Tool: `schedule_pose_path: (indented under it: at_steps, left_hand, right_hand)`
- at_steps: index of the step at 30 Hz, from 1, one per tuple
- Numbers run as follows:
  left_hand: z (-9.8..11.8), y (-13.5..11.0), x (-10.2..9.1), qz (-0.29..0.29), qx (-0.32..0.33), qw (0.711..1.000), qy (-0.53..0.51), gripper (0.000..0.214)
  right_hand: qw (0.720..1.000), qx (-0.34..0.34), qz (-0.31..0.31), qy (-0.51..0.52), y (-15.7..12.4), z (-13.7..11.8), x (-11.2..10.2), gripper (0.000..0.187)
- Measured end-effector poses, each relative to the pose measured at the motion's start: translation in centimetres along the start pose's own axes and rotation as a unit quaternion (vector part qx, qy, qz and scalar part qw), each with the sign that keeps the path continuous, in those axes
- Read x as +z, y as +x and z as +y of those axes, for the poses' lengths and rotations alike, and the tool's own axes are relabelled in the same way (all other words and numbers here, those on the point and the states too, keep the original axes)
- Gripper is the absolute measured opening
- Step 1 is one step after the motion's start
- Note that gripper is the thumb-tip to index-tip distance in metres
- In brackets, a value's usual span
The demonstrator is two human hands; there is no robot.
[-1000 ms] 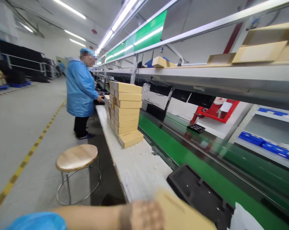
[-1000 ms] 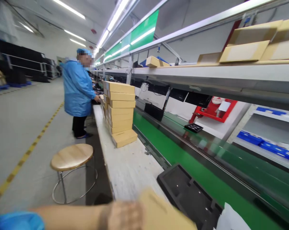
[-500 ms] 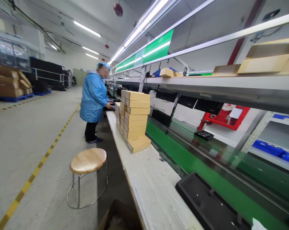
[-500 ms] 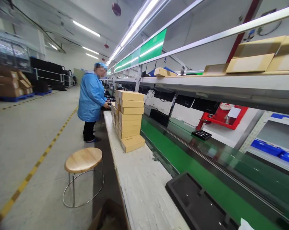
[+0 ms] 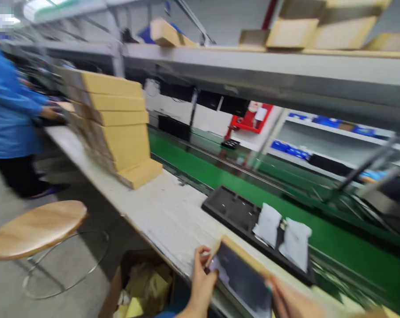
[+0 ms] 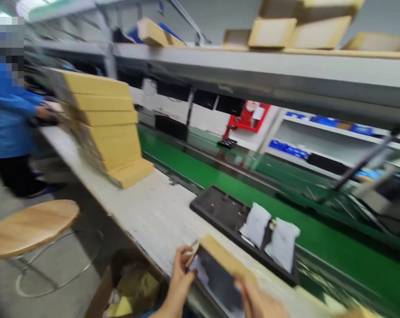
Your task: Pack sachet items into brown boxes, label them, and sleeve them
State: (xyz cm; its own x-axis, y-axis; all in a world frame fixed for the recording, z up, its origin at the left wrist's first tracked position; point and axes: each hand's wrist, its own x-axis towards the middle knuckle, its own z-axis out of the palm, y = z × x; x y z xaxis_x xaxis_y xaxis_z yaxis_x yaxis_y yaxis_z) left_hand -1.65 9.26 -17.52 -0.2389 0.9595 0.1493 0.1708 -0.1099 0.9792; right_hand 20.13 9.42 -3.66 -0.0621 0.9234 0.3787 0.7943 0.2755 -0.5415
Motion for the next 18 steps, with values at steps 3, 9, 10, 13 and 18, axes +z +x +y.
schedule_pose_path:
  at_steps: [3, 9, 10, 13, 18]
  left_hand:
    - [0.1, -2.1, 1.1, 0.057, -0.006, 0.997, -0.053, 0.053]
    - [0.6, -3.2, 0.2, -0.059, 0.109, 0.99, 0.063, 0.037]
    - [1.0, -2.4, -0.1, -0.081, 0.132, 0.984, 0.086, 0.038]
    - [2.6, 1.2, -0.2, -0.168, 0.193, 0.961, 0.108, 0.038]
    - [3.4, 5.7, 1.6, -0.209, 0.158, 0.965, 0.018, 0.044]
  right_hand:
    - [0.982, -0.099, -0.03, -0.159, 3.4, 0.8, -4.4, 0.039]
    - [0.898, -0.232, 0.085, -0.364, 7.3, 0.0, -3.5, 0.049]
    - [0.9, -0.267, 0.071, -0.336, 5.8, -0.4, -2.2, 0.05]
    - [0.92, -0.311, -0.063, -0.229, -1.0, -1.1, 1.9, 0.026]
    - [0.987, -0.079, -0.13, -0.052, -8.2, 1.4, 6.1, 0.046]
